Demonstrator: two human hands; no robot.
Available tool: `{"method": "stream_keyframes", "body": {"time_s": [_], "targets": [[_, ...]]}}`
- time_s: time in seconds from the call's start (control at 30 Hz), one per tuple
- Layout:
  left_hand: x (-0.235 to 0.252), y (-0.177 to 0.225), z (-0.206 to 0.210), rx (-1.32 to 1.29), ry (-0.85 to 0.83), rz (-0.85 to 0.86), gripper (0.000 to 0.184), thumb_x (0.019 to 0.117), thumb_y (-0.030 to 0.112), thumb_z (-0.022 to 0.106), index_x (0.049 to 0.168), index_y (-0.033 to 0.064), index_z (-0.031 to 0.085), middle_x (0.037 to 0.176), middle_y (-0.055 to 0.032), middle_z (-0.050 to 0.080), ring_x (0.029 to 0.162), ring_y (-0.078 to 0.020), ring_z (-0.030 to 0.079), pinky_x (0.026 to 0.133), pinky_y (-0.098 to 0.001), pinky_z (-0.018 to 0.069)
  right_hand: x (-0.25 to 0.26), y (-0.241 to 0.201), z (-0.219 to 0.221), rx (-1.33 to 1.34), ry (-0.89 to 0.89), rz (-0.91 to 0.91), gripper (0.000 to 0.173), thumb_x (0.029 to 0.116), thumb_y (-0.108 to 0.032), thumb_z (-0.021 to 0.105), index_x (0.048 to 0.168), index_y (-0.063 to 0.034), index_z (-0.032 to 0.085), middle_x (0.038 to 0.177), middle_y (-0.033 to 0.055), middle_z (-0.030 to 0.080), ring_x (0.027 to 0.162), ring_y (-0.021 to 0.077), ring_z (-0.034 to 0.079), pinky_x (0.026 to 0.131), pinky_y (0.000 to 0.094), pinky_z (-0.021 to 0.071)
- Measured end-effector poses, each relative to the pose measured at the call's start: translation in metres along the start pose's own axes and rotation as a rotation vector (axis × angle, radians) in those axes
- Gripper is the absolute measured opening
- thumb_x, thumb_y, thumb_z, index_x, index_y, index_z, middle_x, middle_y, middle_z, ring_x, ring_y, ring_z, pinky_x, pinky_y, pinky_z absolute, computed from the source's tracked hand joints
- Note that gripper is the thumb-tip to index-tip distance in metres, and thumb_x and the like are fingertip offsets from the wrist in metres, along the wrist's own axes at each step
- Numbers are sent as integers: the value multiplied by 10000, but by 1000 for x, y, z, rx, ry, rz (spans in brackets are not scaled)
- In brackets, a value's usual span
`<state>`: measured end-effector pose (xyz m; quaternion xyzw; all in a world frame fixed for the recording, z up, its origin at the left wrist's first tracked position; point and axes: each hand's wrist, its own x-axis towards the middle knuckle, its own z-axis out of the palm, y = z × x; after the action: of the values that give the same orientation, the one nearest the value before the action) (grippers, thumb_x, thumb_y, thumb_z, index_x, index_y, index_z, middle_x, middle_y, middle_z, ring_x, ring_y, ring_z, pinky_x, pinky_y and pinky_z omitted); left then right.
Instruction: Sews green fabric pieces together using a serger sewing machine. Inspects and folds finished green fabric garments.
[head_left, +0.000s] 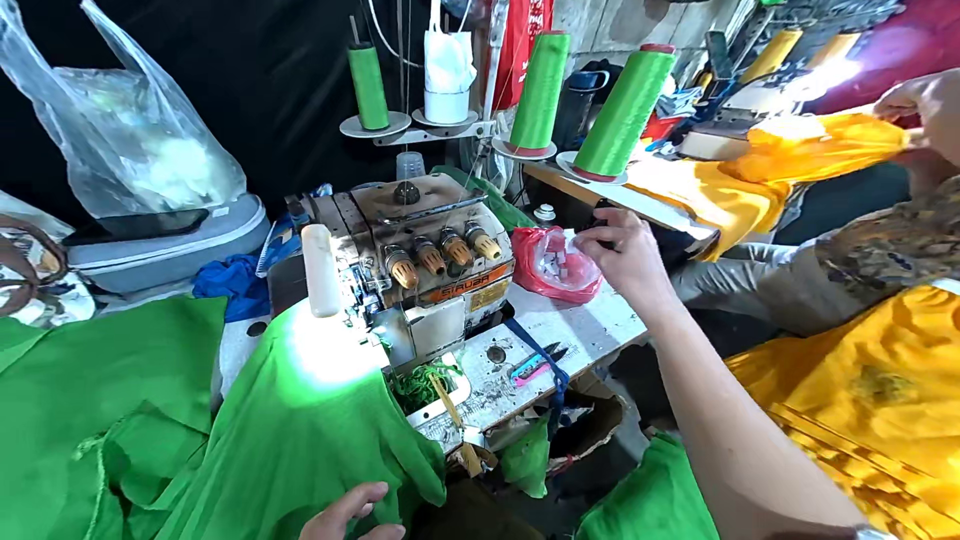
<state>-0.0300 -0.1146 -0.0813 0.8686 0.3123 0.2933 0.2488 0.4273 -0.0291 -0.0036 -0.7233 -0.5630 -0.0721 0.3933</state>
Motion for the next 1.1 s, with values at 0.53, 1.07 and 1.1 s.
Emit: {"method": "stream_keyframes", "body": {"time_s": [0.53, 1.07, 1.1], "targets": [[96, 11, 4, -535, 413, -214, 193, 933, 125, 721, 1124, 100, 707, 902, 27, 706, 708, -57, 661, 630, -189, 570, -138, -173, 78, 976, -338, -16, 120, 989, -95, 638, 1015, -72, 753, 830, -24, 694, 670, 51, 667, 625, 193, 599], [85, 6, 16, -677, 330, -123, 123, 980, 42, 639, 1082, 75, 699, 970, 55, 716, 791, -43, 689, 707, -222, 611, -20, -18, 30, -73, 126, -68, 212, 987, -139, 642, 1059, 23, 759, 1135, 283, 643, 1091, 473, 597, 916, 638, 467], [83, 7, 16, -682, 321, -119, 124, 979, 43, 642, 1082, 76, 701, 968, 53, 712, 790, -41, 684, 705, -220, 607, -9, -3, 30, -183, 27, -52, 191, 974, -109, 646, 1048, 26, 760, 1193, 316, 622, 1131, 535, 566, 926, 704, 436]]}}
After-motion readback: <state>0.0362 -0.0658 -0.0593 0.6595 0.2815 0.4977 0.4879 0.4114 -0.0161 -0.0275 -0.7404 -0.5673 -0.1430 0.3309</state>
